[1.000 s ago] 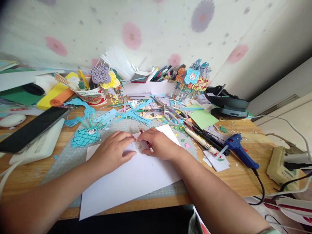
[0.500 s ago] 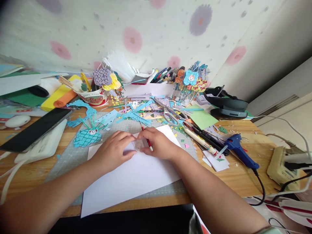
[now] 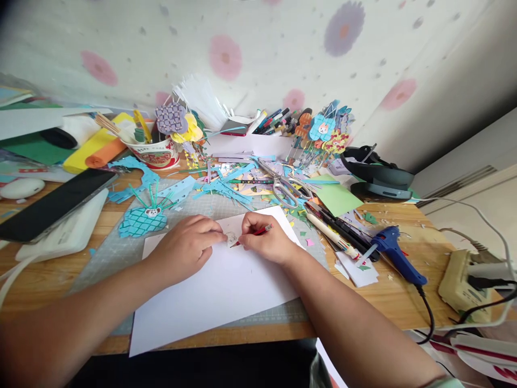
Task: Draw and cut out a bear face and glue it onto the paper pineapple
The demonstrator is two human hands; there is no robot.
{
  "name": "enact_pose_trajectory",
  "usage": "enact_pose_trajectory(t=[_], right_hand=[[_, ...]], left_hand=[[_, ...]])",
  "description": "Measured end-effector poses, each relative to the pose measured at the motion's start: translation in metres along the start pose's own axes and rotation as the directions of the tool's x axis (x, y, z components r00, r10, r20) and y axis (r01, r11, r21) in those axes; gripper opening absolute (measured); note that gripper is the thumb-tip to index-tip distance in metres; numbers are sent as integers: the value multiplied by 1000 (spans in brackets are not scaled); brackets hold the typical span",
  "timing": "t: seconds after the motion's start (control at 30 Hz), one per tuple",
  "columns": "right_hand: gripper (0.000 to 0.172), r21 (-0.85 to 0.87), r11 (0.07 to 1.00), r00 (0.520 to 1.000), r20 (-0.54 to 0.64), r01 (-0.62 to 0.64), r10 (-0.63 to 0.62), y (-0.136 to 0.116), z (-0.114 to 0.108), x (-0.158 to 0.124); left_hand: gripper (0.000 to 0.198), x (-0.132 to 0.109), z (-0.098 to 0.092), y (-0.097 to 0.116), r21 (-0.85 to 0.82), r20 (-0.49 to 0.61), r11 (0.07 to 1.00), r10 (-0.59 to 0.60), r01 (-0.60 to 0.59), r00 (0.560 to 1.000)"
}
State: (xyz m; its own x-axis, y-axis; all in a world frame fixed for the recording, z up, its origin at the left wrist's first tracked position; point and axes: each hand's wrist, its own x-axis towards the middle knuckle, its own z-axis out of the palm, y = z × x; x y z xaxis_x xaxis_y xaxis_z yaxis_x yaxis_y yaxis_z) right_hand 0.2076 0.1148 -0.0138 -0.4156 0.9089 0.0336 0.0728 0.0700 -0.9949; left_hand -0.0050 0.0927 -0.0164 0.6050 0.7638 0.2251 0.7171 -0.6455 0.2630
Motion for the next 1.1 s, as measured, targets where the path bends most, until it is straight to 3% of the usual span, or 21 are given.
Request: enact_pose_trajectory(t=[0.17,0.37,0.5,0.7,1.1], right_hand=[[16,-66,998,998,-68,-9,4,4,2,1],[17,-120,993,999,-36,-5,1,7,1,1],[16,-87,996,1000,8,-22,23,6,-1,1],[17,-74,996,996,-76,-43,37,5,0,2],[16,-108,994,996,-87,-29,19,5,-2,3]], left_hand=[[39,-1,-2,0,16,26,1000,-5,5,1000],[40,-1,-3,-1,14,65,1000,-8,7,998],[39,-1,-3,-1,15,82,1000,-11,10,997],[41,-1,-4,0,15,91,1000,-23,22,996],[40,-1,-4,0,17,97,1000,-23,22,995]])
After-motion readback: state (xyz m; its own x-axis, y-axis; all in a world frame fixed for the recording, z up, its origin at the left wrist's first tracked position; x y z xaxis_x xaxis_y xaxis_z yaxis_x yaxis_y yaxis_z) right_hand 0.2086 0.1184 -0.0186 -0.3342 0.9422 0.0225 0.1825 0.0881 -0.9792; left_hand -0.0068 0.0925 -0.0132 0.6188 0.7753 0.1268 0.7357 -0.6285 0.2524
